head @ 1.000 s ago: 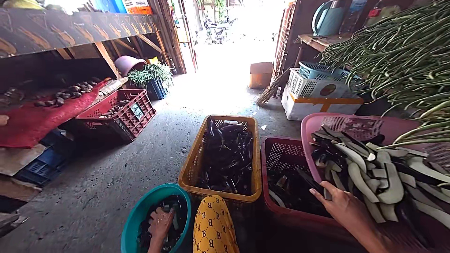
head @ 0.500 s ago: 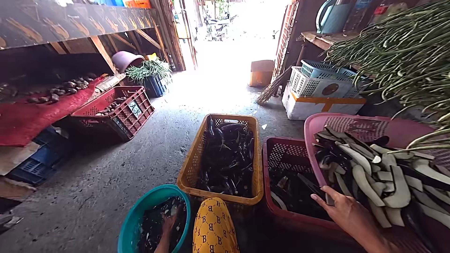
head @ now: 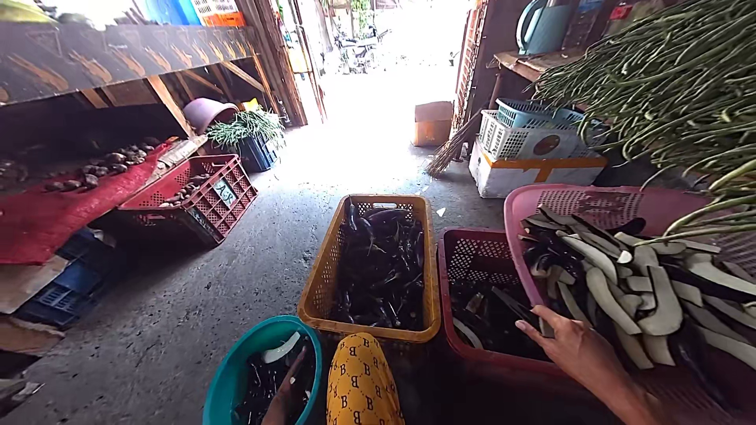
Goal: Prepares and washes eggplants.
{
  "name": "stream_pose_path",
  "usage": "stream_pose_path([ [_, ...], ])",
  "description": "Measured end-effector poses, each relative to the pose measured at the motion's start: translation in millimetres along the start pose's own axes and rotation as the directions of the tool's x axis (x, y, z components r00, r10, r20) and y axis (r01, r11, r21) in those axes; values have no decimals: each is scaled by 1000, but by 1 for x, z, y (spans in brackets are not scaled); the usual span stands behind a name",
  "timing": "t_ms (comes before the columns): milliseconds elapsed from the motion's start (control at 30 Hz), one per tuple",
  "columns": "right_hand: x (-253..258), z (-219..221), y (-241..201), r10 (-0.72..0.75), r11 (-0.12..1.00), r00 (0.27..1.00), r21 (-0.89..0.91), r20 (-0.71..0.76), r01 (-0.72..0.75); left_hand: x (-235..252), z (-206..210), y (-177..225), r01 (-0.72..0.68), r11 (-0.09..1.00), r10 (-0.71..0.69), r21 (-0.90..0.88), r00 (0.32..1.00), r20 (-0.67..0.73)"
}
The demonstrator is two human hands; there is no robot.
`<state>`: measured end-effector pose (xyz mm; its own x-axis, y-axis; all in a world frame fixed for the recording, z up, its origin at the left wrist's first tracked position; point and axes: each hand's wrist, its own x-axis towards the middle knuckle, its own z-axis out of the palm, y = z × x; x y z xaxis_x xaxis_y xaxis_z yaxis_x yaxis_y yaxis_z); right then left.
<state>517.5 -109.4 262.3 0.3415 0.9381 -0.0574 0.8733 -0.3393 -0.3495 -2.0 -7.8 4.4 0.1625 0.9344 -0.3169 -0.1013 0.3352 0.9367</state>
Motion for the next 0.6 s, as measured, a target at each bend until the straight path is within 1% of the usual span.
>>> stream_pose_path([
  [67,-1,0,0,-9,1000,1000,3,-11,9,15,-2,-5,106,984,-117,-143,990,-73],
  [100,-1,-1,-1,-8,1000,1000,2,-3,8,17,0,-2,147,972,-167,-183,981,-101],
  [133,-2,-1,-2,-8,1000,1000,-1,6,8,13,1,2,164,969,-189,-186,974,-125],
  [267,-2,-3,-2,0,1000,1000,6,6,0,-2,3,18,165,986,-161,-7,949,-270],
  [300,-3,-4,-1,1,1000,1000,8,-1,-1,5,3,17,146,989,-127,27,924,-360],
  [333,-3,-4,0,-2,1000,1000,12,-9,2,14,-1,12,110,992,-74,64,906,-416],
  [400,-5,-4,4,-40,999,998,27,-58,42,21,-11,6,-1,986,77,169,894,-442],
  [467,-7,-1,11,-99,993,991,53,-93,104,12,-11,12,-58,956,186,287,878,-441],
  [533,-7,4,19,-157,985,981,55,-117,165,1,-7,19,-57,934,235,353,843,-484],
  [600,-6,8,25,-173,982,978,53,-119,180,-4,-4,27,-42,917,266,397,805,-530],
])
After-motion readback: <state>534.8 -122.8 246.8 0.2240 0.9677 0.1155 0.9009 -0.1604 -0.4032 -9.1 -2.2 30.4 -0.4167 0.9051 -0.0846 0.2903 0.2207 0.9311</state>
